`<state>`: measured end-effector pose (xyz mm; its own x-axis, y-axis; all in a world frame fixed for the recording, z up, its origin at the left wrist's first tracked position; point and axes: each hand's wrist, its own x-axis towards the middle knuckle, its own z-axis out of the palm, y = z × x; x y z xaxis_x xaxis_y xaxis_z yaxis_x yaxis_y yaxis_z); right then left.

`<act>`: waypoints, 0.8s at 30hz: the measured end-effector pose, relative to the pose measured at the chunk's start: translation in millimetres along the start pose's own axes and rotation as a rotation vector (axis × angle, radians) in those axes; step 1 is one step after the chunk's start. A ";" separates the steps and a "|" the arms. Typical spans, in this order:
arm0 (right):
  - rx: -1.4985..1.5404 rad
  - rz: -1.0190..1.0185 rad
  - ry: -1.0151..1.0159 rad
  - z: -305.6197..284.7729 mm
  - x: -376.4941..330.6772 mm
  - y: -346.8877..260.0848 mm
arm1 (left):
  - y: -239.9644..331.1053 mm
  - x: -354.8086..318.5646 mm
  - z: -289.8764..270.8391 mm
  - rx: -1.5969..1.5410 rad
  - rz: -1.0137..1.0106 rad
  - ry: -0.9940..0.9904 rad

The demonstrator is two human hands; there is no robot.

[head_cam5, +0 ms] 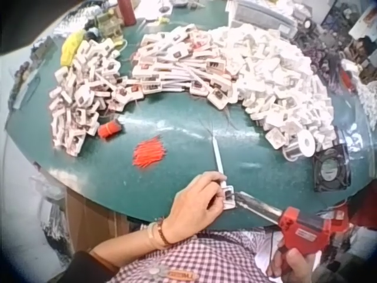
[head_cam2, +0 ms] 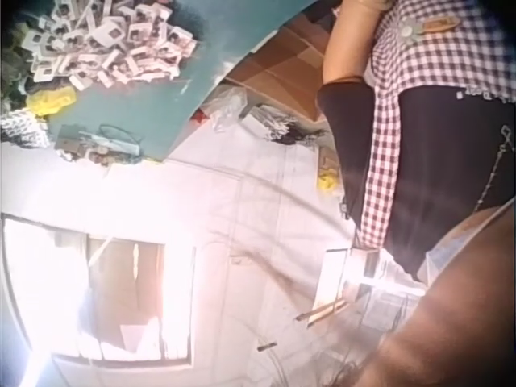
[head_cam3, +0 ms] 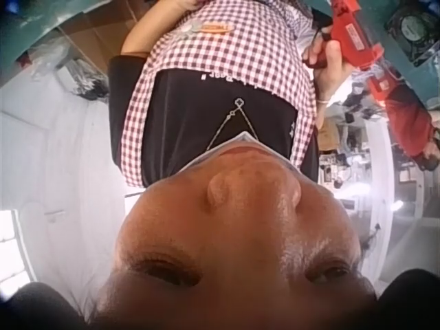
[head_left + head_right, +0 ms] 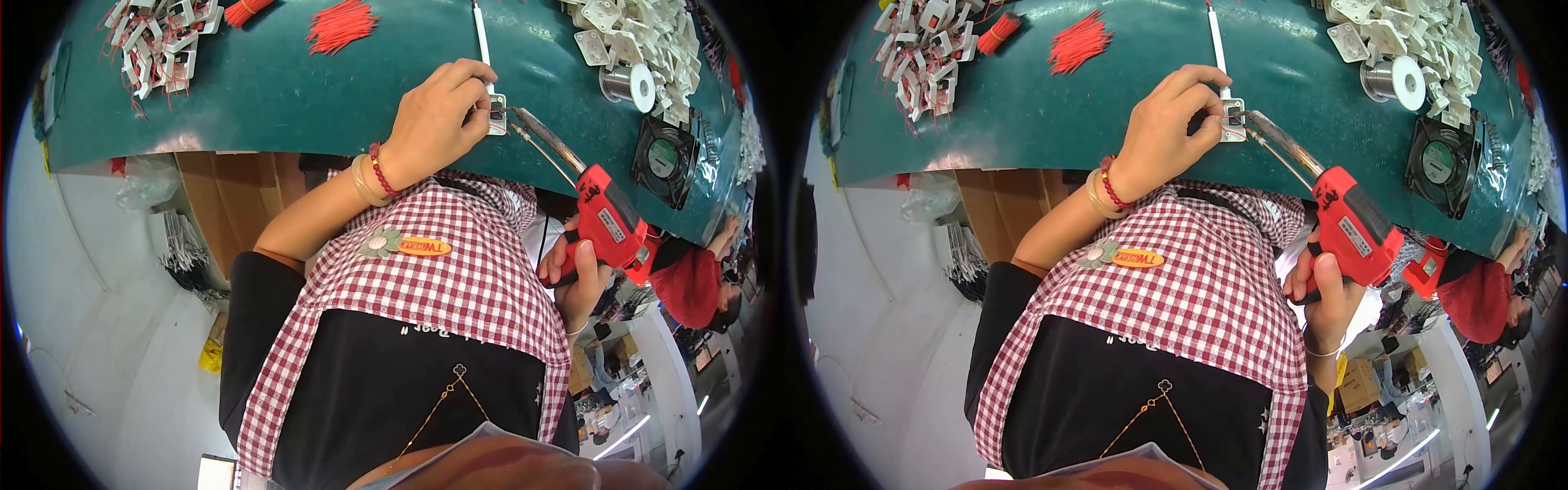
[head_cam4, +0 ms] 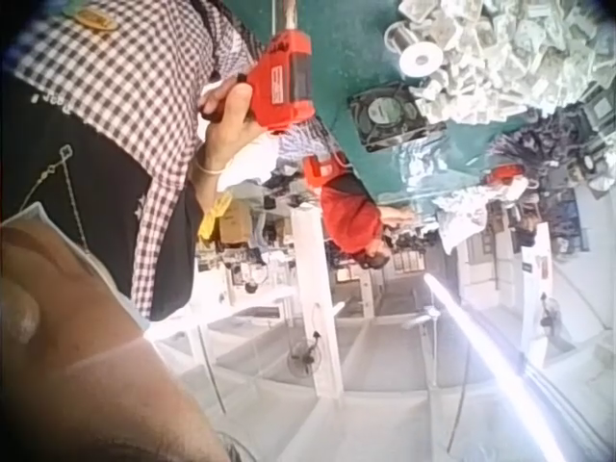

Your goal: Soldering wires onto small electronic components at a factory assembly station.

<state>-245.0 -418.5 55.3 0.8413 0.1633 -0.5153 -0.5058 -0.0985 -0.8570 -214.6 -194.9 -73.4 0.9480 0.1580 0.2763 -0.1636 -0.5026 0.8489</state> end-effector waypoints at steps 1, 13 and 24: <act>-0.002 0.001 0.000 -0.1 -0.4 0.2 | -0.2 0.0 0.0 -0.003 0.001 0.002; -0.017 -0.015 0.049 7.1 -0.1 -6.4 | -1.0 -0.1 0.3 -0.003 0.009 0.006; -0.054 0.004 0.064 3.1 -2.8 -3.7 | -2.8 -0.5 0.7 0.007 0.020 0.007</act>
<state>-246.1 -415.5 59.9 0.8506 0.1001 -0.5161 -0.4995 -0.1523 -0.8528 -214.4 -194.1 -76.2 0.9425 0.1539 0.2967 -0.1809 -0.5115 0.8401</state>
